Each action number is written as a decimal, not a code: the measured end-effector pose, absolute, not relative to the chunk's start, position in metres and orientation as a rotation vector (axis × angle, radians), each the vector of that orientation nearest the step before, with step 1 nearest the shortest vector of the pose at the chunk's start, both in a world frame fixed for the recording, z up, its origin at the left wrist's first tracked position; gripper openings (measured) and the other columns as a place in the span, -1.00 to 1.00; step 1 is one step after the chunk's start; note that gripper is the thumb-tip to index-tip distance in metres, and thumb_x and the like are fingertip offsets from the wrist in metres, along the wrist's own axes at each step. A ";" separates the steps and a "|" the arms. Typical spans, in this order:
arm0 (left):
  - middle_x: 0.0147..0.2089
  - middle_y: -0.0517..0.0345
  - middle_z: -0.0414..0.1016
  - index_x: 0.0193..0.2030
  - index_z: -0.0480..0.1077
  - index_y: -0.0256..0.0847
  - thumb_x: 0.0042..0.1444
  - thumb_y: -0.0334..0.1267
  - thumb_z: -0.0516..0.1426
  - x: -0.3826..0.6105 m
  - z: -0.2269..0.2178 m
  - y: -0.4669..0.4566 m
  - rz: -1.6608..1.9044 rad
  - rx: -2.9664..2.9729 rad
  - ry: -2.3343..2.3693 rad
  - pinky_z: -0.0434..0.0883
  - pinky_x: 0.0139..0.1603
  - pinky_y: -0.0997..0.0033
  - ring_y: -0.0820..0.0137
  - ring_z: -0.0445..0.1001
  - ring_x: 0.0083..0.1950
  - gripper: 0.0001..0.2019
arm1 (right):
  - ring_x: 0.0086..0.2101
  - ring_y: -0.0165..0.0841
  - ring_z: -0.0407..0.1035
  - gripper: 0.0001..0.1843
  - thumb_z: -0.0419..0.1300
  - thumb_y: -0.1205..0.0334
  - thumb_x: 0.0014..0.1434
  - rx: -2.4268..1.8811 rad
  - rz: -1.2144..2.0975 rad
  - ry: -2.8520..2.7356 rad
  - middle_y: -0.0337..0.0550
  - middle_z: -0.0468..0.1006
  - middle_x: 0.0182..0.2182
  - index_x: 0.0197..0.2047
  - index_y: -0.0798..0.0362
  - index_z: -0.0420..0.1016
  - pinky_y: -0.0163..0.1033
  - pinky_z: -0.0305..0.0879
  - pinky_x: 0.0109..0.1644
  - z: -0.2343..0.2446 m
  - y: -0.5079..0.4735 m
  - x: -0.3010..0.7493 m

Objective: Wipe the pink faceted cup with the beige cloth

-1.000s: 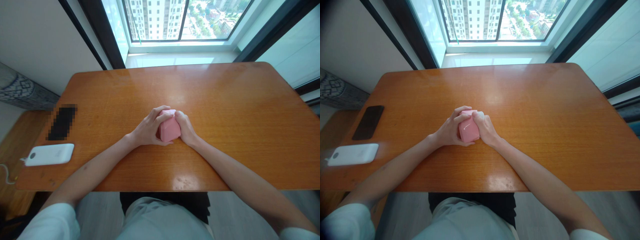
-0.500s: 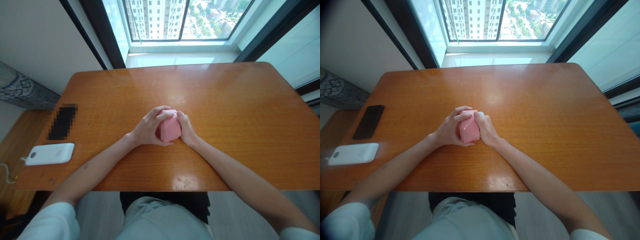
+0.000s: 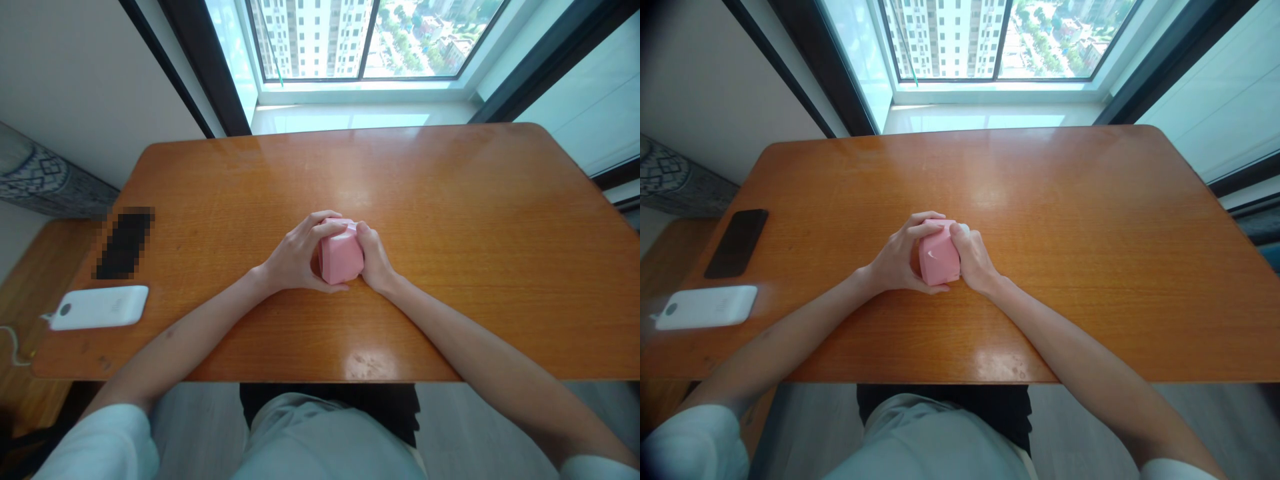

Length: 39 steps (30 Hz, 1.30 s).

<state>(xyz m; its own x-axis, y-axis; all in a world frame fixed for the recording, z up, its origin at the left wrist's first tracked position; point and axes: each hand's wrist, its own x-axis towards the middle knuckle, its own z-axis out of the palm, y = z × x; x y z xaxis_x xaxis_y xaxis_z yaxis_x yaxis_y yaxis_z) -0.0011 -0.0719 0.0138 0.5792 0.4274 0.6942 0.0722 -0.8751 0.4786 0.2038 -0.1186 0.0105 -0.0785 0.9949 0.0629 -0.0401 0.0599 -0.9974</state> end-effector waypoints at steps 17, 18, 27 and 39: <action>0.37 -0.17 0.51 0.53 0.25 -0.01 -0.12 0.29 0.60 0.002 0.009 -0.074 1.236 2.290 0.484 0.64 0.33 -0.10 -0.04 0.62 0.36 0.15 | -0.50 -0.38 0.15 -0.16 -0.03 -0.62 0.44 -1.098 1.168 -1.325 -0.24 0.41 -0.52 -0.32 -0.01 0.55 -0.21 0.09 -0.41 0.014 -0.120 0.203; 0.37 -0.16 0.52 0.52 0.25 0.00 -0.12 0.28 0.60 0.003 0.010 -0.075 1.218 2.288 0.500 0.64 0.32 -0.09 -0.03 0.62 0.35 0.14 | -0.50 -0.38 0.15 -0.16 -0.04 -0.62 0.44 -1.098 1.169 -1.333 -0.24 0.41 -0.51 -0.32 -0.01 0.55 -0.21 0.09 -0.41 0.014 -0.120 0.204; 0.15 0.02 0.66 0.46 0.24 0.01 -0.02 0.28 0.52 0.000 0.017 -0.083 0.943 2.047 0.718 0.60 -0.09 0.23 0.25 0.67 -0.11 0.00 | -0.49 -0.37 0.21 -0.15 0.01 -0.66 0.39 -1.166 1.159 -1.343 -0.22 0.41 -0.52 -0.39 -0.01 0.48 -0.22 0.14 -0.41 0.014 -0.122 0.206; 0.35 -0.14 0.59 0.35 0.40 -0.05 0.07 0.37 0.44 -0.003 0.025 -0.076 0.952 2.095 0.775 0.53 0.40 -0.17 -0.05 0.59 0.34 -0.16 | -0.52 -0.42 0.15 -0.16 0.06 -0.64 0.39 -1.131 1.115 -1.384 -0.27 0.32 -0.56 -0.46 -0.01 0.38 -0.23 0.11 -0.43 0.024 -0.123 0.202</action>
